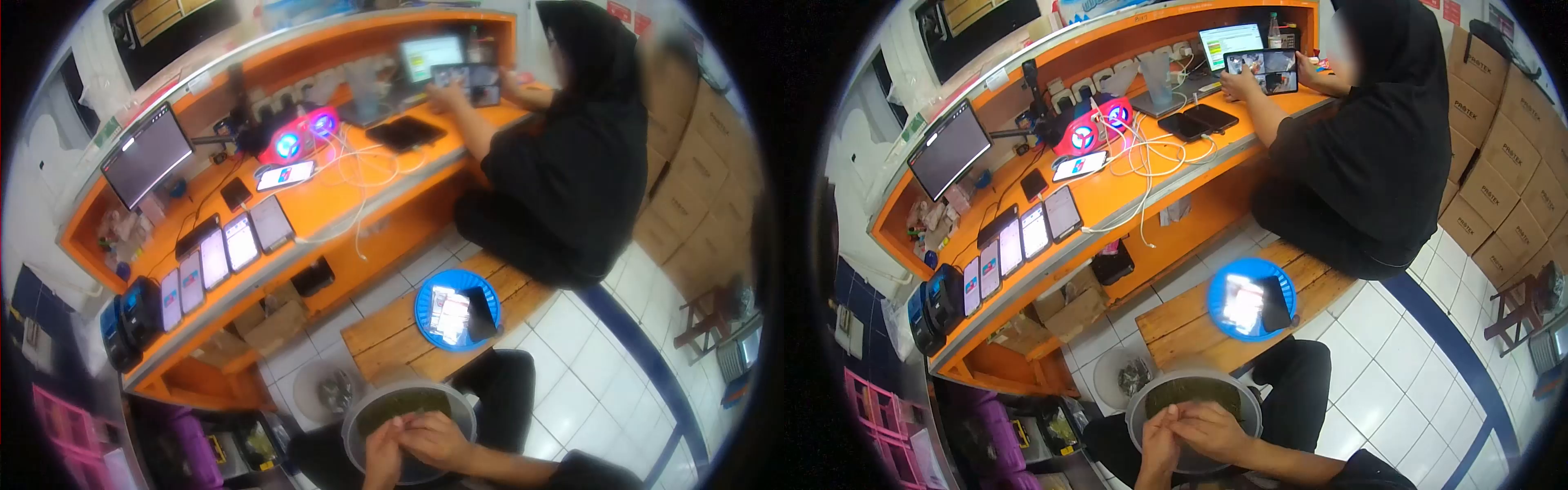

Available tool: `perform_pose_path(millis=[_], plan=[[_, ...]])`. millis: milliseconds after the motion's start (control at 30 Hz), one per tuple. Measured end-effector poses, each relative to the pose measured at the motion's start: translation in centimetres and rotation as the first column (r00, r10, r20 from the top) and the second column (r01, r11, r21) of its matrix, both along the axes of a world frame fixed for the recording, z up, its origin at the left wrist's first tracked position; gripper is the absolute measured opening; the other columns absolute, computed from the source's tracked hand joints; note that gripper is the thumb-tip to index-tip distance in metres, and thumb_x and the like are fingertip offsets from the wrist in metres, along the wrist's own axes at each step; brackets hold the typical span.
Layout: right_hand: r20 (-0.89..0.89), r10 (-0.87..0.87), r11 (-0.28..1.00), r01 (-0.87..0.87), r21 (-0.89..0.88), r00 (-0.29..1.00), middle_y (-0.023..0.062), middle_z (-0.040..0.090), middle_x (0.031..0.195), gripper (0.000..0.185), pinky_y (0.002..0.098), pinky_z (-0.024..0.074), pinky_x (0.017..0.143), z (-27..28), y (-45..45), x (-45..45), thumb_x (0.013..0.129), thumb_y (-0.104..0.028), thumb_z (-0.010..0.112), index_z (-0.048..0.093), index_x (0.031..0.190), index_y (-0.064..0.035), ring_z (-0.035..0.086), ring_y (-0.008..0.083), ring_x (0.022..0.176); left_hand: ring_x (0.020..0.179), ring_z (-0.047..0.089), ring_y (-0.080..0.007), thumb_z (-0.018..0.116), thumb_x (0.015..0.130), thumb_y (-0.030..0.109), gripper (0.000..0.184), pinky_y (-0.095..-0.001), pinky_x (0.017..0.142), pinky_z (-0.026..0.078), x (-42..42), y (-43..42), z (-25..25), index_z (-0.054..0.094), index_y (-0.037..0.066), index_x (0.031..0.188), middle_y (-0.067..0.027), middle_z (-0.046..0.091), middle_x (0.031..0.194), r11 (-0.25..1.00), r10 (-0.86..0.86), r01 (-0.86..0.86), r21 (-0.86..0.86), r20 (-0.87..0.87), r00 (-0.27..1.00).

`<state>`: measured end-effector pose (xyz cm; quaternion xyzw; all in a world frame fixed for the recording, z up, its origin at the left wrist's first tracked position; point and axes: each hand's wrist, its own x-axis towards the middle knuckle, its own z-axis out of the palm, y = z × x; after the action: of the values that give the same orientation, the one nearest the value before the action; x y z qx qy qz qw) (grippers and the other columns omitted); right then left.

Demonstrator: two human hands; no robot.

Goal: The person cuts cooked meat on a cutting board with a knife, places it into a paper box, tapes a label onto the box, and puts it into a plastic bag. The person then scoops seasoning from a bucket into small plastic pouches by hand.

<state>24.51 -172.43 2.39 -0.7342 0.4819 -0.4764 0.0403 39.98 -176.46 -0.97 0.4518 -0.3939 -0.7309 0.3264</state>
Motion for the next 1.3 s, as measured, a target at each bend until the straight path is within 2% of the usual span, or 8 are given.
perform_pose_path(millis=[200,467,800,900,967,1100,1167,1300], plan=[[0.447,0.047,0.86,-0.264,0.436,0.893,0.0113,0.069,0.112,0.033,0.0383,0.0501,0.091,0.2,1.7,0.2,0.084,-0.009,0.07,0.066,0.117,-0.0078,0.065,0.0299,0.107,0.105,0.064,-0.0205,0.049,0.105,0.03,0.047,-0.0311,0.089,0.052,0.8,1.0,2.2,0.055,-0.01,0.129,-0.0144,0.067,0.115,0.972,0.056,0.003,0.233,-0.247,0.967],[0.182,0.071,0.915,-0.137,0.38,0.981,0.0115,0.07,0.109,0.03,0.039,0.0542,0.085,-2.5,0.3,-1.2,0.089,-0.016,0.069,0.065,0.119,-0.0108,0.067,0.0327,0.1,0.094,0.068,-0.0152,0.056,0.1,0.015,0.028,-0.0295,0.084,0.052,2.8,1.3,1.3,0.062,-0.002,0.121,-0.0123,0.073,0.103,0.753,-0.314,0.614,-0.235,0.692,0.65],[0.474,-0.066,0.629,-0.332,0.703,0.878,0.0104,0.073,0.094,0.036,0.0342,0.0554,0.078,-0.6,0.7,-3.4,0.091,-0.009,0.066,0.058,0.126,-0.0094,0.072,0.0226,0.086,0.077,0.07,-0.0188,0.069,0.092,0.016,0.02,-0.0317,0.068,0.054,1.8,0.7,2.8,0.066,-0.002,0.101,-0.0127,0.073,0.086,0.893,-0.157,0.381,-0.238,0.63,0.761],[0.582,-0.209,0.64,-0.34,0.689,0.786,0.011,0.073,0.092,0.036,0.0314,0.0555,0.077,-1.1,0.9,-3.8,0.091,-0.008,0.068,0.057,0.125,-0.0079,0.071,0.0168,0.086,0.071,0.069,-0.025,0.072,0.088,0.014,0.021,-0.0336,0.066,0.053,1.5,0.6,3.0,0.065,-0.002,0.101,-0.0139,0.071,0.085,0.765,0.047,0.416,-0.492,0.687,0.725],[0.556,-0.26,0.659,-0.276,0.7,0.789,0.0108,0.073,0.092,0.034,0.0305,0.0556,0.075,-2.1,1.0,-3.7,0.09,-0.009,0.07,0.057,0.122,-0.0069,0.071,0.0165,0.084,0.07,0.068,-0.0315,0.075,0.085,0.013,0.022,-0.0361,0.065,0.053,0.2,0.6,4.0,0.065,-0.001,0.099,-0.0168,0.069,0.084,0.318,0.606,0.461,-0.829,0.551,0.574],[0.497,-0.304,0.667,-0.191,0.72,0.813,0.01,0.073,0.09,0.031,0.0302,0.0558,0.071,-1.0,1.3,-2.9,0.088,-0.013,0.073,0.057,0.114,-0.005,0.071,0.0183,0.079,0.072,0.068,-0.0242,0.076,0.086,0.013,0.023,-0.0325,0.066,0.053,-0.2,2.3,3.0,0.063,-0.001,0.098,-0.0138,0.07,0.086,0.391,0.543,0.395,-0.831,0.555,0.63],[0.557,-0.266,0.675,-0.26,0.691,0.787,0.01,0.073,0.089,0.031,0.03,0.0558,0.07,-2.6,1.8,-2.0,0.088,-0.014,0.074,0.057,0.114,-0.0048,0.071,0.0177,0.079,0.076,0.067,-0.0156,0.075,0.089,0.016,0.024,-0.0279,0.068,0.052,-1.2,2.7,3.3,0.063,-0.003,0.098,-0.0099,0.07,0.087,0.887,0.106,0.12,-0.446,0.45,0.887],[0.615,-0.317,0.58,-0.366,0.728,0.722,0.0102,0.072,0.09,0.033,0.029,0.055,0.072,-1.5,1.5,-1.4,0.087,-0.011,0.075,0.056,0.113,-0.0041,0.069,0.0155,0.08,0.078,0.066,-0.0124,0.067,0.094,0.011,0.017,-0.0261,0.072,0.054,0.4,2.6,-1.5,0.064,-0.005,0.098,-0.0103,0.07,0.087,0.975,0.012,0.045,-0.218,0.253,0.968]])
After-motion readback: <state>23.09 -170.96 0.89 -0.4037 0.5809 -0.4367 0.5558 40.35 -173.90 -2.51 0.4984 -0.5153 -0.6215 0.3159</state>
